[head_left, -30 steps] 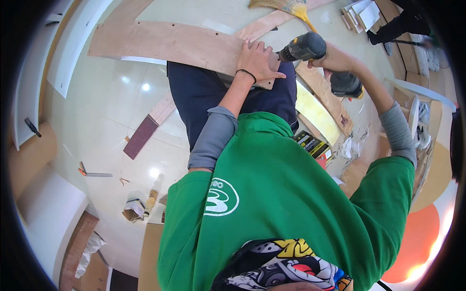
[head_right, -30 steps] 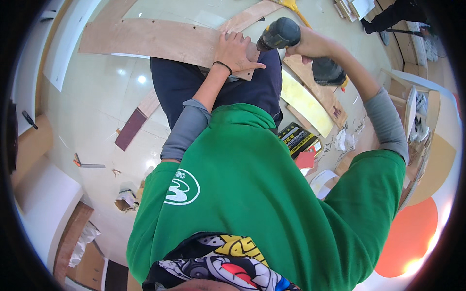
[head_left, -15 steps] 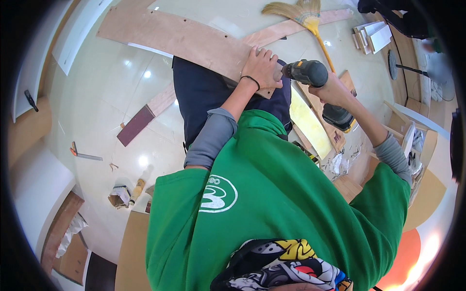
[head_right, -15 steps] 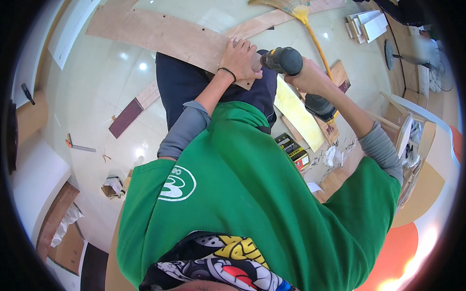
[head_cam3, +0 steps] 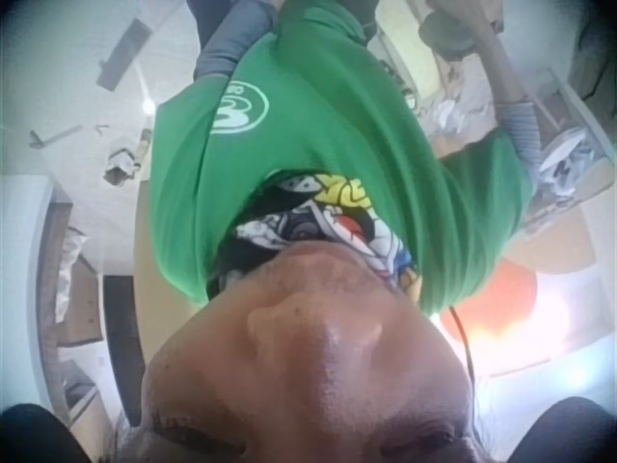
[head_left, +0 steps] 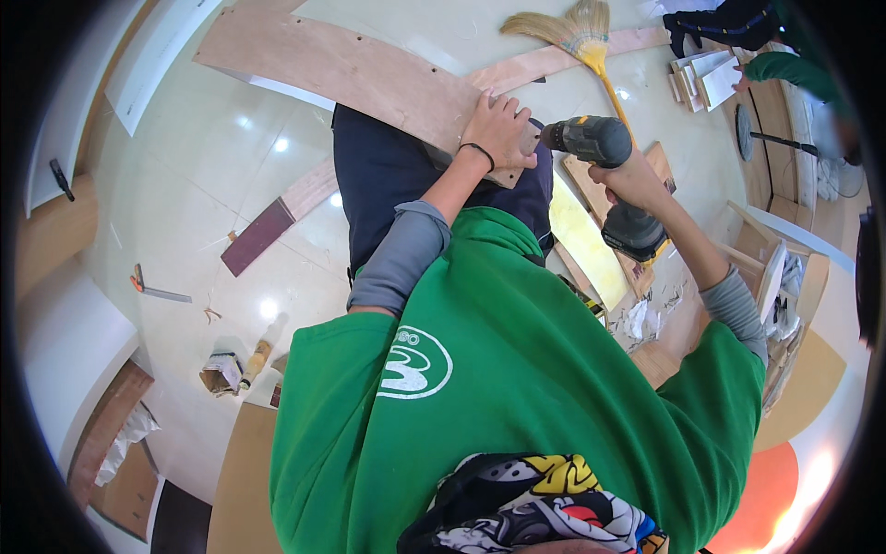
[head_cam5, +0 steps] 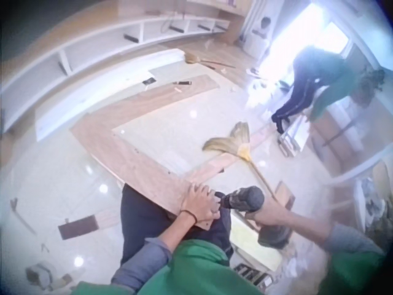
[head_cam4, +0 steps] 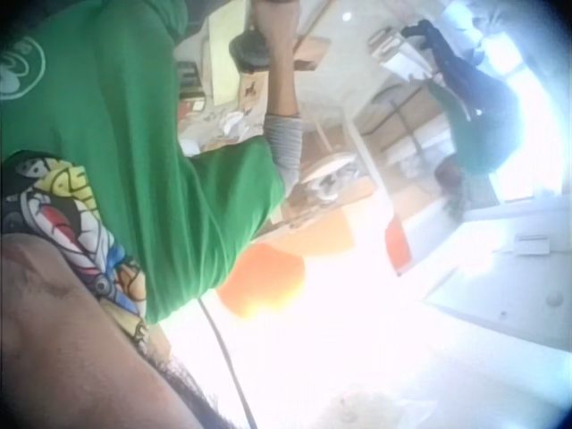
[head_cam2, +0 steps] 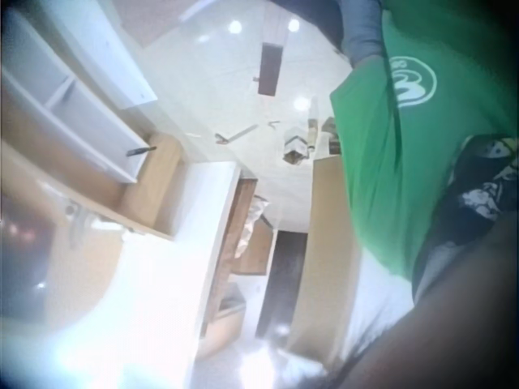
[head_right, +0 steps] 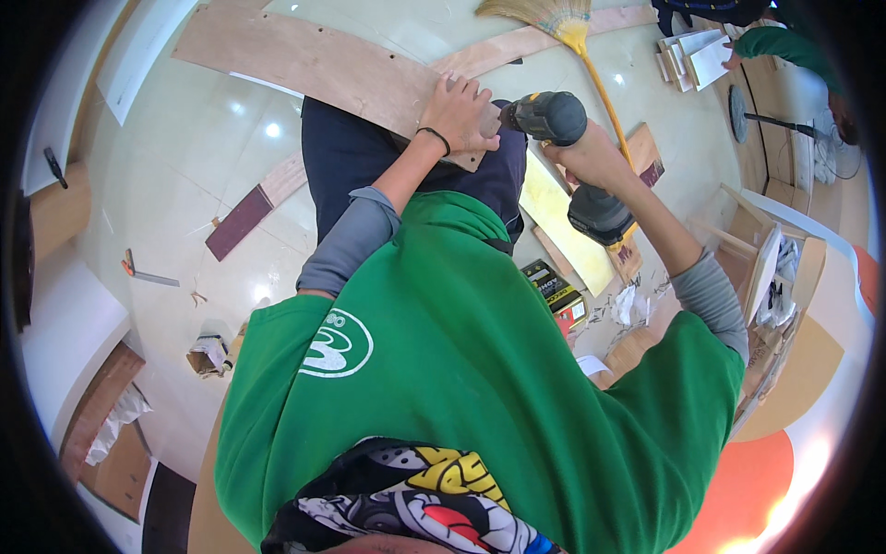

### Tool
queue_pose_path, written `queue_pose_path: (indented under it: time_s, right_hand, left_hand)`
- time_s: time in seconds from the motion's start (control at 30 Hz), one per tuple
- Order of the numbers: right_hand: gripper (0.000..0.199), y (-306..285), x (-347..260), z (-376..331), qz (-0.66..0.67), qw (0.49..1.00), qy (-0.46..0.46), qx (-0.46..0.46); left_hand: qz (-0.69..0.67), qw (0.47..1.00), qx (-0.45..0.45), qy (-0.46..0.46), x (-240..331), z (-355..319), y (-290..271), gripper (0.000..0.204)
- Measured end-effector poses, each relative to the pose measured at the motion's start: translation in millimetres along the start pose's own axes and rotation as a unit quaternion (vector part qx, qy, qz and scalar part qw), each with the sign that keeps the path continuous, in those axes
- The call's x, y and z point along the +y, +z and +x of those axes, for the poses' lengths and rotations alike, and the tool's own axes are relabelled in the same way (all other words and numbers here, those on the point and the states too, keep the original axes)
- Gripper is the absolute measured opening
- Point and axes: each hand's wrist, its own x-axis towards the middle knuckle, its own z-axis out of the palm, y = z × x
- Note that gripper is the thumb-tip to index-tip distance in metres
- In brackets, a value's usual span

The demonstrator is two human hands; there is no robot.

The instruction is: The person applies adhesive to a wooden plank using a red card, spreads it evenly, and then joins it to another plank. They use a power drill to fasten the pieces together.

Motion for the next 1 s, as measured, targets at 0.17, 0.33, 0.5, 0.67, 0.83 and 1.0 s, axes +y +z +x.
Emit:
queue_pose_path:
  time_s: [0.17, 0.33, 0.5, 0.67, 0.83, 1.0]
  right_hand:
    - [0.027, -1, -4, -1, 0.011, 1.000, -0.005, 0.001]
    - [0.023, -4, -4, -4, 0.026, 1.000, -0.005, -0.008]
    - [0.022, -5, -6, -6, 0.047, 0.999, -0.022, -0.013]
    - [0.021, -6, -9, -14, 0.051, 0.998, -0.025, 0.005]
    - [0.021, -5, -10, -16, 0.051, 0.998, -0.035, 0.003]
    - [0.017, -3, -20, -22, 0.056, 0.997, -0.044, 0.018]
  left_hand:
    - [-0.032, 0.999, 0.012, 0.011, 2, 0, 10, 0.071]
    - [-0.115, 0.992, 0.018, 0.038, 3, 1, 16, 0.056]
    - [-0.138, 0.990, 0.026, 0.029, 1, 2, 20, 0.041]
    - [-0.159, 0.986, 0.044, 0.029, 0, 4, 23, 0.034]
    - [-0.172, 0.983, 0.052, 0.025, 0, 3, 21, 0.031]
    - [-0.180, 0.982, 0.048, 0.042, -3, 3, 21, 0.030]
